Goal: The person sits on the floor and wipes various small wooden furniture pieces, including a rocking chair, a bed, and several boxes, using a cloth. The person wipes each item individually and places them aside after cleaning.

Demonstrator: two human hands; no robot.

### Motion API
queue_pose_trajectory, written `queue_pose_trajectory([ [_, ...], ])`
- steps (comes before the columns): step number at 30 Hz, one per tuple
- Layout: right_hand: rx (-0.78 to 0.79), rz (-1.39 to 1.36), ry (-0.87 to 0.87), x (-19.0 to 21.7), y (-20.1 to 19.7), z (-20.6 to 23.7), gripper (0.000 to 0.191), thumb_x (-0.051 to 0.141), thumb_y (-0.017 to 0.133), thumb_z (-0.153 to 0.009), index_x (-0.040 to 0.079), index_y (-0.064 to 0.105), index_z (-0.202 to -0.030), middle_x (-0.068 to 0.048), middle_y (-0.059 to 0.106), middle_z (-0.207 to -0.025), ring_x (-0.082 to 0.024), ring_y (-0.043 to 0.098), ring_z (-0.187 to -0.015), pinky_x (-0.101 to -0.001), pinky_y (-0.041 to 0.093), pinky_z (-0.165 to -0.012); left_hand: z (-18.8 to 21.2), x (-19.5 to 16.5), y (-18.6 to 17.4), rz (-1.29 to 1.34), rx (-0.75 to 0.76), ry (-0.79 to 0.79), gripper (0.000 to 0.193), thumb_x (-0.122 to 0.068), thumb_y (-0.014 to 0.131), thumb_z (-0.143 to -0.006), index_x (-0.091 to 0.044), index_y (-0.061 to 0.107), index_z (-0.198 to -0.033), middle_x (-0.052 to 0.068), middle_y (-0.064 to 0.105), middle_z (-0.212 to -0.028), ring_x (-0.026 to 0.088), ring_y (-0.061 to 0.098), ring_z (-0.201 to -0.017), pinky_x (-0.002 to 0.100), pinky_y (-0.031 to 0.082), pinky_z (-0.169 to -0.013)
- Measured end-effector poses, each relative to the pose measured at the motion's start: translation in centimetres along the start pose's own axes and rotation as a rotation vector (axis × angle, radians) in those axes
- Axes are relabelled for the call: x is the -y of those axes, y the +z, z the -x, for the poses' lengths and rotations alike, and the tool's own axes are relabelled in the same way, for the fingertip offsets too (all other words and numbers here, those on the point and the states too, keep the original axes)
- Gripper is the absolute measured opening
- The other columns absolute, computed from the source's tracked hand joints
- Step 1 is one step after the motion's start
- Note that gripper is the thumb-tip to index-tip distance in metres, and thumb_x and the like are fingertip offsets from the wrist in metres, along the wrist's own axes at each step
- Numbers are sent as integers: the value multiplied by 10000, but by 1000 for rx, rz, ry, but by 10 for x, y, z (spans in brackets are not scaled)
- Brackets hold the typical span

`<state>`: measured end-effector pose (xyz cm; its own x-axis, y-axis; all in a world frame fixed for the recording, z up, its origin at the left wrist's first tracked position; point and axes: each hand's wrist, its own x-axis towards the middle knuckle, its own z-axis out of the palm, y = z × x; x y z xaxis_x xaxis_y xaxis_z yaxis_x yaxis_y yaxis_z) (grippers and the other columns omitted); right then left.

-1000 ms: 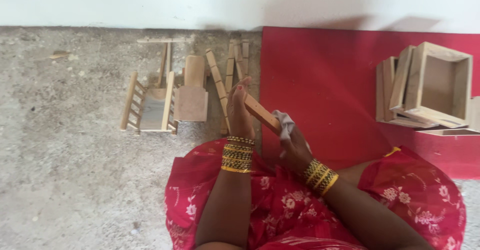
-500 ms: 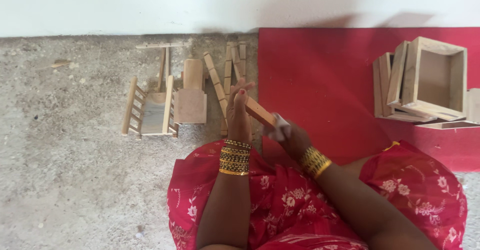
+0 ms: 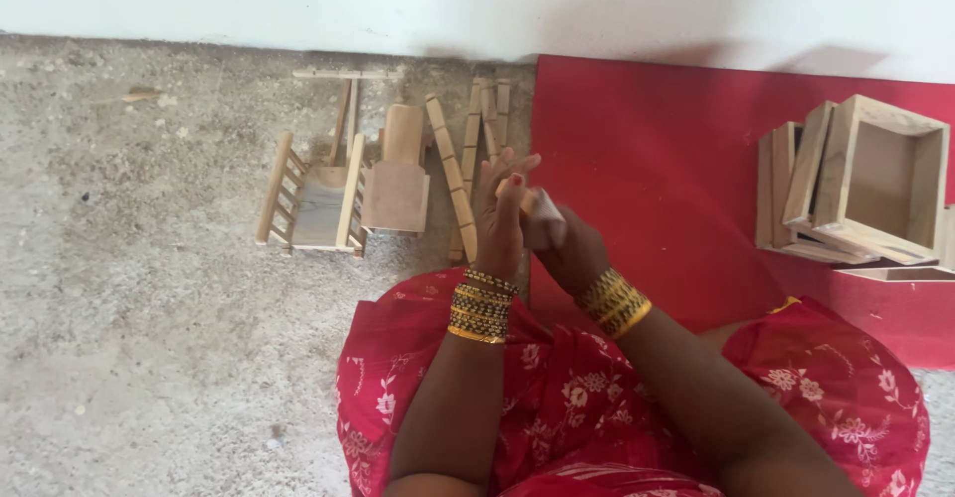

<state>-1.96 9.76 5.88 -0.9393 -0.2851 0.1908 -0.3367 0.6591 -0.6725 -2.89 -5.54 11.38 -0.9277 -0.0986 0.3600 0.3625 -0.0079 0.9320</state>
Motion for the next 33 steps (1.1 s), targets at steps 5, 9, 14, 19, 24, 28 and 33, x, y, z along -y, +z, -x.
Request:
queue_pose_trajectory([
  [5, 169, 598, -176, -49, -3, 45, 363, 262, 595, -1033, 157, 553, -1379, -223, 715, -1270, -246, 729, -969, -332, 605, -736, -10, 3, 3, 320, -127, -270, 660, -505, 386, -1062, 4, 477, -1473, 218, 457, -1584, 293, 291, -1576, 455, 126, -1309],
  [9, 294, -274, 436, -50, -20, 54, 482, 352, 557, -977, 81, 492, -1371, -159, 730, -1116, -248, 735, -993, -368, 631, -781, -13, -5, 12, 431, -311, -473, 856, -569, 359, -985, -118, 27, -1633, 218, 217, -1652, 330, 251, -1535, 488, 263, -1208],
  [14, 193, -676, 593, -25, -9, 22, 481, 324, 601, -963, 12, 532, -1323, -180, 702, -1106, -265, 706, -950, -388, 629, -748, -15, 1, -6, 383, -730, -419, 851, -570, 405, -999, -5, 172, -1592, 238, 206, -1664, 329, 271, -1518, 437, 254, -1205],
  [19, 201, -458, 288, -5, 16, -35, 390, 208, 604, -960, -2, 662, -1284, -174, 672, -1187, -285, 669, -1074, -403, 567, -884, -11, 38, -19, 241, -774, -400, 776, -521, 356, -1027, 39, 293, -1561, 215, 261, -1641, 321, 350, -1495, 411, 313, -1211],
  [24, 159, -528, 518, 17, 18, -55, 391, 153, 626, -896, 47, 613, -1272, -151, 713, -1146, -292, 707, -1062, -403, 602, -899, -10, 60, -19, 274, -766, -347, 722, -486, 385, -1060, 37, 350, -1556, 187, 319, -1656, 315, 313, -1551, 399, 227, -1263],
  [28, 116, -551, 358, 2, -27, -24, 478, 97, 724, -812, 69, 632, -1281, -155, 721, -1220, -281, 689, -1146, -398, 575, -948, -5, 42, -25, 481, -686, -518, 697, -497, 339, -994, -105, 330, -1569, 141, 374, -1597, 277, 339, -1502, 404, 248, -1137],
  [33, -79, 0, 150, -74, -138, 26, 359, 262, 524, -1041, 101, 590, -1355, -145, 697, -1253, -237, 695, -1083, -387, 598, -876, -7, 13, -27, 525, -596, -425, 730, -562, 338, -1053, -37, 431, -1552, 227, 493, -1536, 344, 477, -1444, 469, 373, -1190],
])
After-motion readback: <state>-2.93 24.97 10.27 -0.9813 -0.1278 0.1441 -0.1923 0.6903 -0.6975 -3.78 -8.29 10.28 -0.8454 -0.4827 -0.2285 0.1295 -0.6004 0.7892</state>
